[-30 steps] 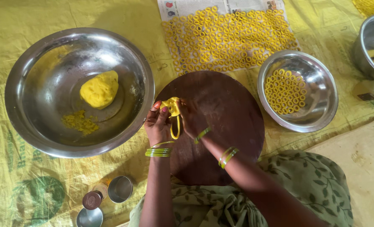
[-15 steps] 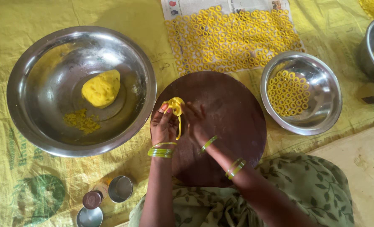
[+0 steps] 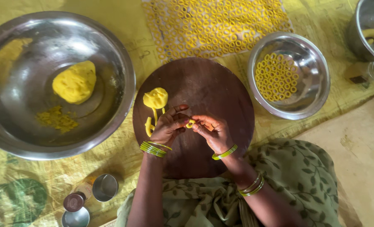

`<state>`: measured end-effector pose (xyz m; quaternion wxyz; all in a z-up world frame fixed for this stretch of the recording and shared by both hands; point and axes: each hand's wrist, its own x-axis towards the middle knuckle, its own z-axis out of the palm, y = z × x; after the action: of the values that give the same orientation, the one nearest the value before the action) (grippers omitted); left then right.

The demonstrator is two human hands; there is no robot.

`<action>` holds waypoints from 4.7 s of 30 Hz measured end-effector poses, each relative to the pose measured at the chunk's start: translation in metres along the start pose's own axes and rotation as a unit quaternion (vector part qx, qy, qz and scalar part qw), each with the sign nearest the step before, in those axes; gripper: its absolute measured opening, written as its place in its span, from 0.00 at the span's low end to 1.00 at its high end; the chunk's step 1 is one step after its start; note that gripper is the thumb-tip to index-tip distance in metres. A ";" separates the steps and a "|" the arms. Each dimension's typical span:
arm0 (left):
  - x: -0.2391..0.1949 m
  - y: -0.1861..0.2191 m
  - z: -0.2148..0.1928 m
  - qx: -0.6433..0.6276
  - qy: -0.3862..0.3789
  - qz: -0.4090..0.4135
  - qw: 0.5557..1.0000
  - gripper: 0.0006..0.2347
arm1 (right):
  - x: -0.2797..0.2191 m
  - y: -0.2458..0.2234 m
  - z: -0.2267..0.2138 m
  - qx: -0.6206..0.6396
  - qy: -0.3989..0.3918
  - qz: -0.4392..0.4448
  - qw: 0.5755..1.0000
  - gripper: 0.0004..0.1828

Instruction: The person rolls small pieces of yellow dough into thin ropes on a wooden board, then joins the ends to form rings. The finished rings are placed into a metal bowl and also arranged on a newspaper sheet nearby.

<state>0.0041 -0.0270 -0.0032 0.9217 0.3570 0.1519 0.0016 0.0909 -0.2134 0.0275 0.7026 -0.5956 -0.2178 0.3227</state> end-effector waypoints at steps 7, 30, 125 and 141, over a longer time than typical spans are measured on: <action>0.012 -0.009 -0.001 0.104 0.010 0.046 0.993 0.26 | -0.003 -0.002 -0.005 -0.014 0.035 0.007 0.999 0.16; -0.019 0.019 0.068 0.660 0.150 0.354 0.646 0.28 | -0.005 0.001 -0.006 -0.239 0.127 -0.051 0.961 0.11; 0.017 0.016 -0.025 0.715 0.305 0.177 0.603 0.27 | 0.004 0.043 -0.056 -0.733 0.072 0.005 0.676 0.45; 0.021 0.019 0.005 0.745 0.244 0.222 0.580 0.23 | 0.003 0.039 -0.054 -0.721 0.078 -0.014 0.688 0.44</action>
<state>0.0270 -0.0136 0.0067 0.2309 0.9271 0.2346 0.1793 0.1229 -0.2454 -0.0214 0.0755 -0.9387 -0.3364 0.0085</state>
